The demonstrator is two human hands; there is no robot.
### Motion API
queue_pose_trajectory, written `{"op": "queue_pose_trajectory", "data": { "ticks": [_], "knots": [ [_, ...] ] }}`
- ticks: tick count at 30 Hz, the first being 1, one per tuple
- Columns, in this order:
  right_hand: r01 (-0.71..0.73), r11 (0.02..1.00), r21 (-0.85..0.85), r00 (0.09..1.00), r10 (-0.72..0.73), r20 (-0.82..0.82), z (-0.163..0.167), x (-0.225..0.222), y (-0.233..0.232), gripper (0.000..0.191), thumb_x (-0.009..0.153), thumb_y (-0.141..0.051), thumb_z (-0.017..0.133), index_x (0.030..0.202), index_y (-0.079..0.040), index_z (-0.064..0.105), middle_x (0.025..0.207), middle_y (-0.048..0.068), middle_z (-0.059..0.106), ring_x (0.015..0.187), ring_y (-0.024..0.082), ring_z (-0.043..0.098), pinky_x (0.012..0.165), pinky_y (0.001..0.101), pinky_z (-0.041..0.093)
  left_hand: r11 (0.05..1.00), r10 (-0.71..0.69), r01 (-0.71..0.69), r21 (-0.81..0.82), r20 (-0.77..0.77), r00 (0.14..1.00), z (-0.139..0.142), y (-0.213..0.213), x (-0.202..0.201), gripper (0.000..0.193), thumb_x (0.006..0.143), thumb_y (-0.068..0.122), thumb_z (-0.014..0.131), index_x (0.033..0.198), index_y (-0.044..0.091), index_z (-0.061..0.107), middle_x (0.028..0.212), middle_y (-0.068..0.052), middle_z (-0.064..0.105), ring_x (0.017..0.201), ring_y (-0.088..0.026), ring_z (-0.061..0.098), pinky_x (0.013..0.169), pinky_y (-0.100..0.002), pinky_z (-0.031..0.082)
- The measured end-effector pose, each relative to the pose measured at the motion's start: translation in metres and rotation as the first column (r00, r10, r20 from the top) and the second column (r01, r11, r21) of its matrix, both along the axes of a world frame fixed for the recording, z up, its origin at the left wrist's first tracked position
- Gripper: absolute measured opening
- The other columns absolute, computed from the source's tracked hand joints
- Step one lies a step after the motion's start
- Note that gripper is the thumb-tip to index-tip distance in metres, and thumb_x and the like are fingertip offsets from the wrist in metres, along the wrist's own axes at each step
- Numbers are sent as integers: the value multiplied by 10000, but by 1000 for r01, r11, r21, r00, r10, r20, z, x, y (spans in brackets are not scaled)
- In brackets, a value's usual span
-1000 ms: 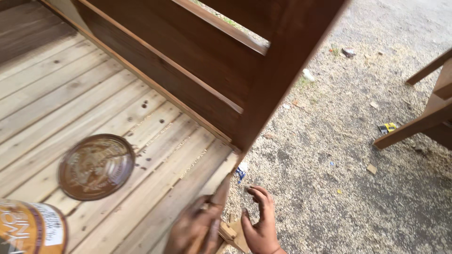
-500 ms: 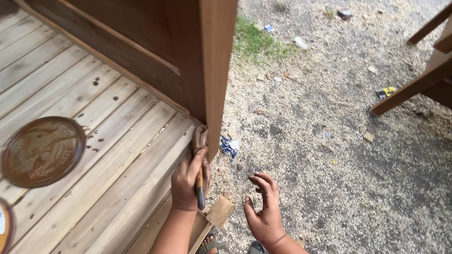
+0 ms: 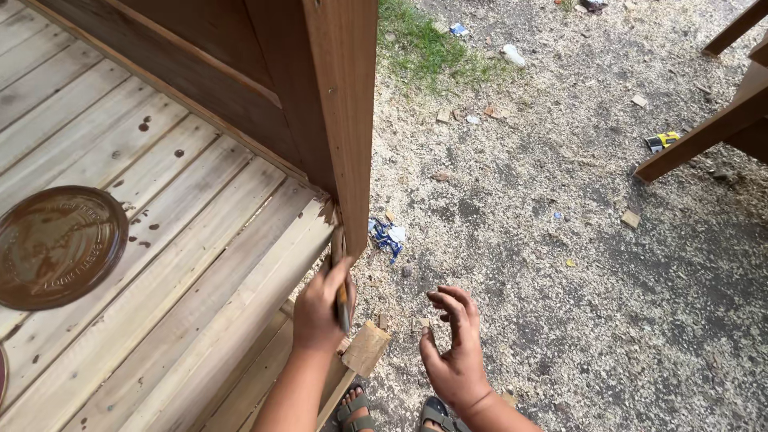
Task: The person applies brown wood stain with a brush to the slatted floor and side panels of an unfinished wooden furniture frame, dipping the brush into a stain can and brushing along the boards, working across different sections including edges and corners.
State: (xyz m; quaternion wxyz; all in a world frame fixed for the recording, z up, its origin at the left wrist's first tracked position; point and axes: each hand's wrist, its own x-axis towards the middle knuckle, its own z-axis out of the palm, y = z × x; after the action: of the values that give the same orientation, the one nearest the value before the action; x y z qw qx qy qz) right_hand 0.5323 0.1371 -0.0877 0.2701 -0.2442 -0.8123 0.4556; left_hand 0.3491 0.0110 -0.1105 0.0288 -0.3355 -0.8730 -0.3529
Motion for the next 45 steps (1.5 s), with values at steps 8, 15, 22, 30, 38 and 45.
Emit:
{"op": "queue_pose_trajectory", "data": {
  "ticks": [8, 15, 22, 30, 38, 45],
  "knots": [
    [18, 999, 41, 998, -20, 53, 4, 0, 1, 580, 765, 40, 659, 1315, -99, 535, 1386, 132, 451, 1266, 279, 534, 1010, 401, 496, 950, 43, 46, 309, -274, 961, 30, 12, -14, 261, 1007, 154, 633, 1263, 149, 683, 922, -152, 730, 752, -248, 733, 676, -370, 638],
    [11, 999, -33, 999, -10, 39, 0, -1, -7, 604, 772, 63, 643, 1336, -107, 515, 1394, 129, 429, 1267, 266, 557, 1046, 403, 500, 980, 7, -12, 197, 28, 1000, 22, 7, 6, 260, 982, 151, 612, 1224, 133, 707, 830, -139, 738, 636, -170, 734, 550, -304, 636],
    [-4, 999, -51, 1000, 4, -8, -8, 2, -5, 603, 799, 74, 617, 1361, -100, 488, 1413, 134, 410, 1300, 275, 564, 1122, 404, 500, 976, 51, -26, 218, -108, 993, 20, 26, -21, 224, 1009, 214, 613, 1197, 157, 720, 805, -134, 731, 669, -195, 734, 563, -320, 618],
    [17, 996, -91, 1000, -16, 17, -6, -2, -6, 579, 794, 61, 622, 1340, -96, 508, 1413, 143, 402, 1288, 280, 563, 1093, 401, 510, 935, 16, 22, 355, -104, 994, 31, -6, 10, 120, 1066, 155, 602, 1166, 121, 660, 1084, -186, 780, 806, -201, 791, 630, -296, 650],
    [24, 999, -45, 998, -21, 61, -9, -3, -7, 574, 778, 58, 636, 1320, -98, 529, 1404, 144, 414, 1289, 290, 550, 1069, 406, 509, 990, 66, -69, 127, 24, 998, -1, 25, -16, 287, 925, 161, 667, 1203, 148, 735, 847, -189, 734, 720, -270, 750, 635, -405, 627],
    [-15, 997, -81, 1000, 15, 7, -7, -10, -9, 563, 793, 62, 611, 1327, -87, 509, 1419, 150, 398, 1291, 284, 569, 1094, 413, 481, 897, 70, 12, 441, -170, 983, 18, -2, 14, 187, 1044, 112, 594, 1214, 73, 662, 1001, -167, 750, 836, -215, 775, 700, -322, 668]
  ]
}}
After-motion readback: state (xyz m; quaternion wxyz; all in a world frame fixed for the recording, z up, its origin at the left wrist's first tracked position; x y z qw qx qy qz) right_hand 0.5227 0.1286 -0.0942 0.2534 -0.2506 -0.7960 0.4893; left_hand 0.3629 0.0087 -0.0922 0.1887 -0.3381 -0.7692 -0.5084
